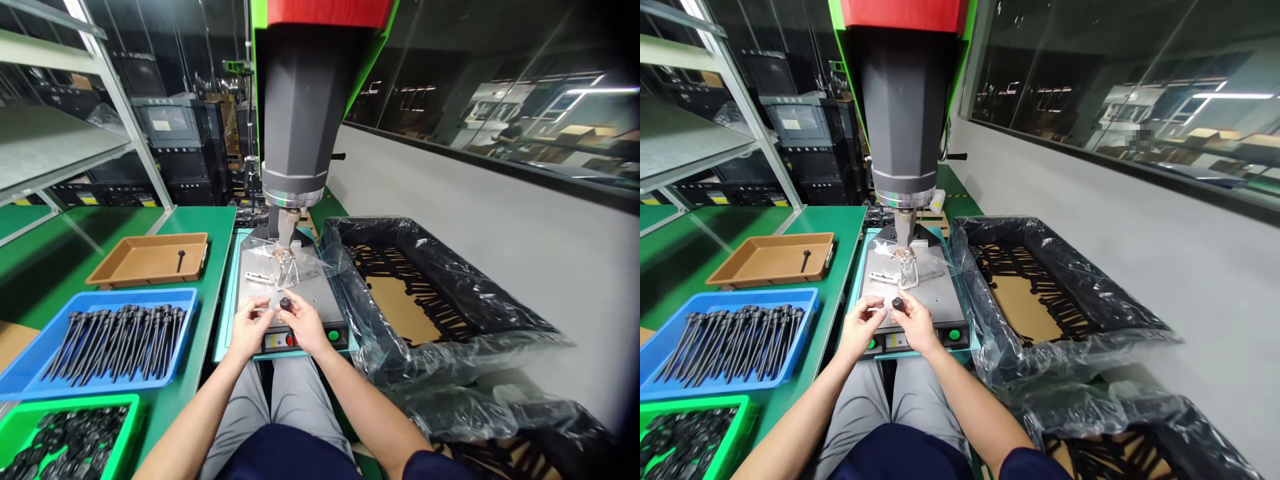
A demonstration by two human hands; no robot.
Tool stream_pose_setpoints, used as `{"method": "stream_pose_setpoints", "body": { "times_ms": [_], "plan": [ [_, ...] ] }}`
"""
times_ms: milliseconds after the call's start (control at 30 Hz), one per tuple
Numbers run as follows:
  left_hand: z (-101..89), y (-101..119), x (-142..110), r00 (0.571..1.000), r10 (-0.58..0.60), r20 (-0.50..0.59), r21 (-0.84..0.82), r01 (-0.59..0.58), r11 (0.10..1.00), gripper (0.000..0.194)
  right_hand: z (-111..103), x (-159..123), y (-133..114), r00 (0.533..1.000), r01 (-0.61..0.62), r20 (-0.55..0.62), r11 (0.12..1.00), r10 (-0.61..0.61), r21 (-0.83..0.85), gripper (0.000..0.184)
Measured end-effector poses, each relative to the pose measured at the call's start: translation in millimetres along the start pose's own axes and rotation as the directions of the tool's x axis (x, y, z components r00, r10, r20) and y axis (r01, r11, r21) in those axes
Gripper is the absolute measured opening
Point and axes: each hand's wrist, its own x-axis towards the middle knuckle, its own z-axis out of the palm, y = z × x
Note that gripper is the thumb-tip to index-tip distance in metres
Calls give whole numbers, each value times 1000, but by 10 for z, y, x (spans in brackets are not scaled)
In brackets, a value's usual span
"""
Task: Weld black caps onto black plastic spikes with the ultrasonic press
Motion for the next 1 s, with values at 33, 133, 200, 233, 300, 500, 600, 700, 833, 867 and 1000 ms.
{"method": "stream_pose_setpoints", "body": {
  "times_ms": [33,133,200,233,300,500,600,700,833,867,1000],
  "plan": [
    [10,48,-58,999,4,47,-14,-3,1000,23,56,-18,5,1000,9,3,1000,-9,-6,59],
    [31,123,-140,993,-9,118,-48,14,999,25,198,-61,4,1000,24,0,997,-24,-78,57],
    [25,122,-148,989,-66,134,-102,80,992,25,262,-92,-12,1000,10,5,991,-10,-134,58],
    [15,117,-145,983,-114,141,-143,134,981,27,284,-111,-21,1000,-6,14,990,8,-144,59],
    [-20,116,-131,968,-204,144,-214,231,949,31,308,-160,-31,997,-52,49,992,58,-114,64],
    [-250,173,-127,985,-147,-93,-216,124,968,29,310,-358,58,922,-215,295,964,253,-155,38],
    [-370,137,-251,985,-160,-59,-184,147,972,24,372,-403,148,899,-237,332,954,286,-182,34],
    [-471,100,-437,975,-218,34,-151,221,964,23,507,-410,253,894,-219,357,959,271,-178,29],
    [-763,189,-586,985,-163,-55,-7,163,987,19,687,-430,401,880,-201,395,961,263,-191,31],
    [-893,229,-590,987,-126,-100,52,132,990,18,711,-439,434,879,-213,389,958,274,-194,35],
    [-1589,324,-493,951,41,-306,384,84,919,23,693,-468,528,859,-286,372,932,353,-223,43]
  ]
}}
